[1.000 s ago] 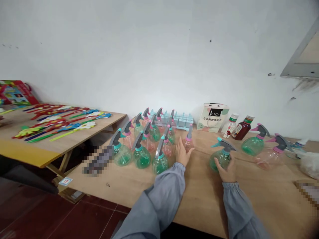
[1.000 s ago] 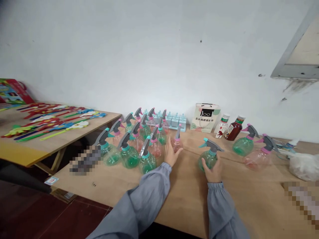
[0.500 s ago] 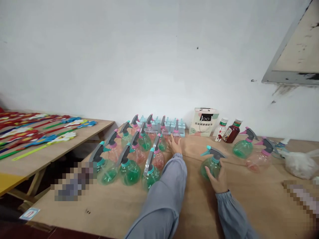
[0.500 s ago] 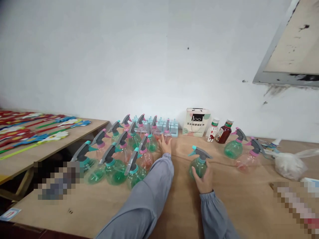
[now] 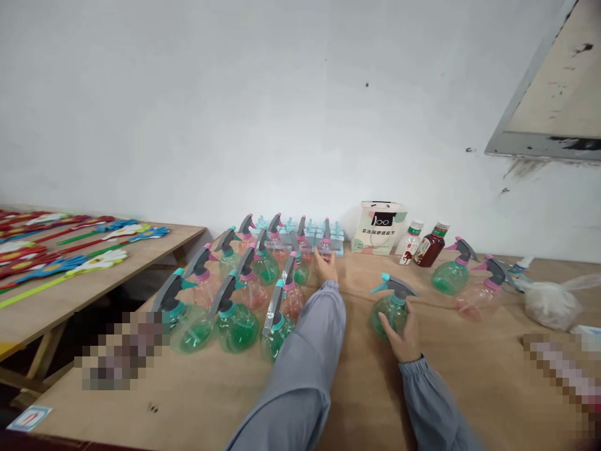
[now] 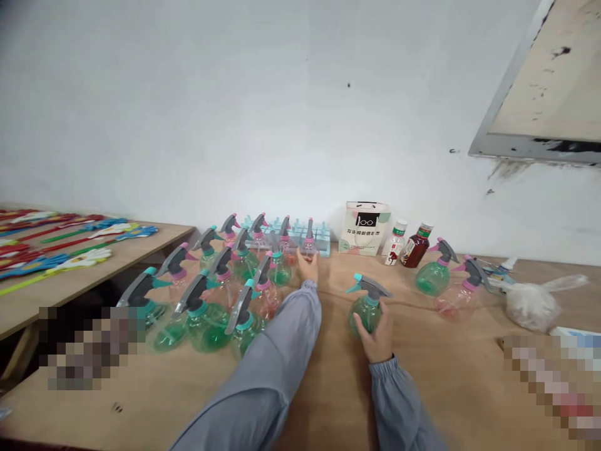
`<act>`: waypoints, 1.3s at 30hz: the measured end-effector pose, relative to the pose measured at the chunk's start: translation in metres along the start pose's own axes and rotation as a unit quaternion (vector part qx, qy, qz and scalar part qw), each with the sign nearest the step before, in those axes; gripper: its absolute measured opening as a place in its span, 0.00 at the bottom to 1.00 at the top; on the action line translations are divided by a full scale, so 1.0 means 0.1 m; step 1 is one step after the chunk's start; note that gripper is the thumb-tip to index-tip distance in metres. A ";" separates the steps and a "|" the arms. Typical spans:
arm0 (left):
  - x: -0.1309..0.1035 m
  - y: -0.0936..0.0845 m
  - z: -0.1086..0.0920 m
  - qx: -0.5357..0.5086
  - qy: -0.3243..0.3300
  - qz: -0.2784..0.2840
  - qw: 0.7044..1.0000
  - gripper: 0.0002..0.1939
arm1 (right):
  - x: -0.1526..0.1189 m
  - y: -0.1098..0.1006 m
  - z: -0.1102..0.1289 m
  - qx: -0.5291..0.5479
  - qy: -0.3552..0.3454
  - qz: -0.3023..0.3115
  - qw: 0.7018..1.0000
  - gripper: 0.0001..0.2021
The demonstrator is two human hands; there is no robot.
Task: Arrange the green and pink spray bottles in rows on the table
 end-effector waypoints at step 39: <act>-1.22 -1.45 -0.17 -0.161 0.135 0.165 0.964 0.12 | 0.91 -1.44 -0.87 -0.135 0.063 -0.295 0.944 0.38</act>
Point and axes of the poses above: each hand's wrist, its own x-axis towards the middle knuckle, its own y-axis out of the palm, z = x × y, the point moved 5 cm from there along x, towards the middle knuckle, and after that the axes turned 15 degrees about x, right-handed, at the moved point
